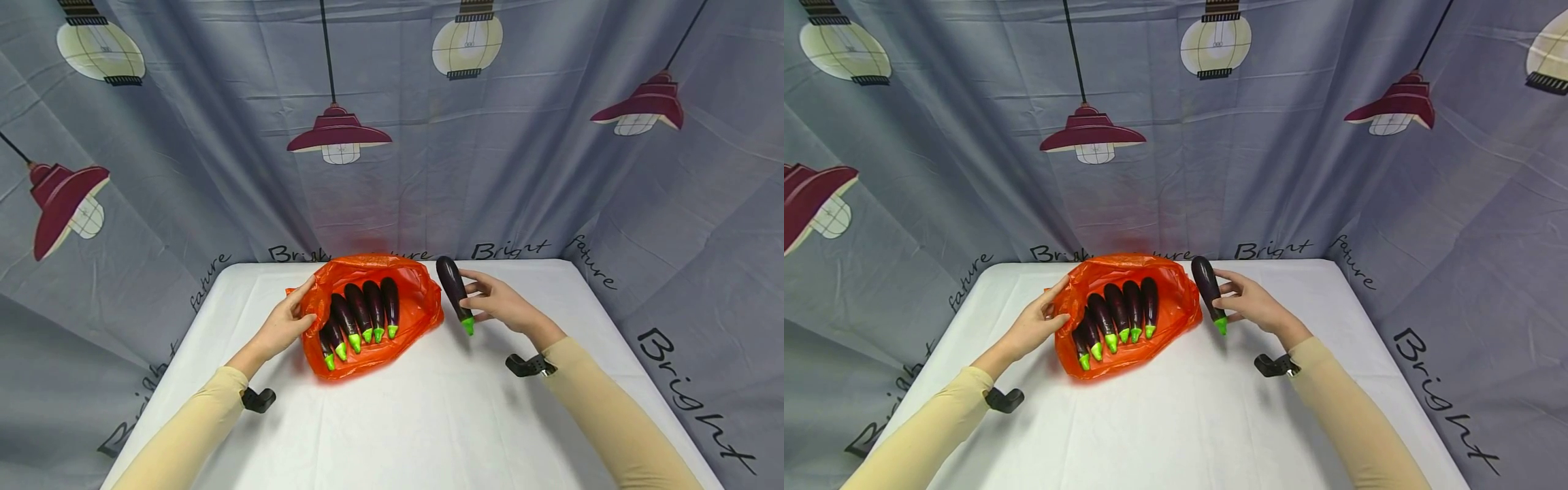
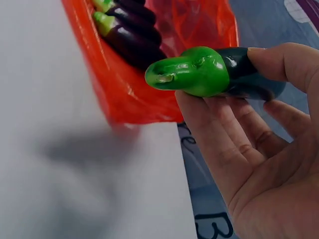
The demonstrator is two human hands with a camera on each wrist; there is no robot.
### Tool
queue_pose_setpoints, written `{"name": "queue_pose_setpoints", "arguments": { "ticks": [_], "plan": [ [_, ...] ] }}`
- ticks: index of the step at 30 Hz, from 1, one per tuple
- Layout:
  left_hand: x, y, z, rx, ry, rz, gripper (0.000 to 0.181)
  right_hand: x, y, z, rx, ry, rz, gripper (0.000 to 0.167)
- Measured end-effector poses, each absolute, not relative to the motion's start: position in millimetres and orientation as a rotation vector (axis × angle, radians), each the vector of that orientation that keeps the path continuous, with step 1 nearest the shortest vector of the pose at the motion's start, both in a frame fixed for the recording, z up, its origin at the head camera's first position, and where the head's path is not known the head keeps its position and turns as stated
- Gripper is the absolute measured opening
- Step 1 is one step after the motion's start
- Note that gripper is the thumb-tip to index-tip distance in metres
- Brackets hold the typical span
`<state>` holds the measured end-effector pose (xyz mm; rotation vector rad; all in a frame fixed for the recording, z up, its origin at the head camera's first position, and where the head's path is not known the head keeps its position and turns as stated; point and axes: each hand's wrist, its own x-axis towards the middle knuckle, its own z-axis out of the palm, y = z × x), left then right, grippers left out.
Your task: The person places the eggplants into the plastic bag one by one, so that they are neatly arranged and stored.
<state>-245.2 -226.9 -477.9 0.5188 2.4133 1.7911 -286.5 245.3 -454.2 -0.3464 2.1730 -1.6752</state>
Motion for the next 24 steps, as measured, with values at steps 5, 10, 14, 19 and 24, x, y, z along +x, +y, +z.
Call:
{"name": "queue_pose_setpoints", "arguments": {
  "ticks": [5, 10, 14, 19, 24],
  "plan": [
    [-245.8, -226.7, -478.1, 0.52, 2.412, 1.793, 0.079, -285.6, 237.6, -449.4, -0.399, 2.143, -1.691, 0.077],
    [-245.3, -226.4, -477.7, 0.519, 2.402, 1.802, 0.08, -284.8, 227.5, -446.2, -0.428, 2.126, -1.681, 0.076],
    [-244.5, -226.1, -477.1, 0.515, 2.4, 1.803, 0.08, -284.5, 218.8, -445.1, -0.452, 2.107, -1.674, 0.075],
    [-244.2, -225.8, -476.9, 0.518, 2.377, 1.82, 0.08, -285.0, 206.1, -445.6, -0.458, 2.088, -1.674, 0.073],
    [-243.7, -225.5, -476.5, 0.522, 2.359, 1.83, 0.08, -286.0, 192.1, -448.2, -0.481, 2.078, -1.657, 0.074]
  ]
}}
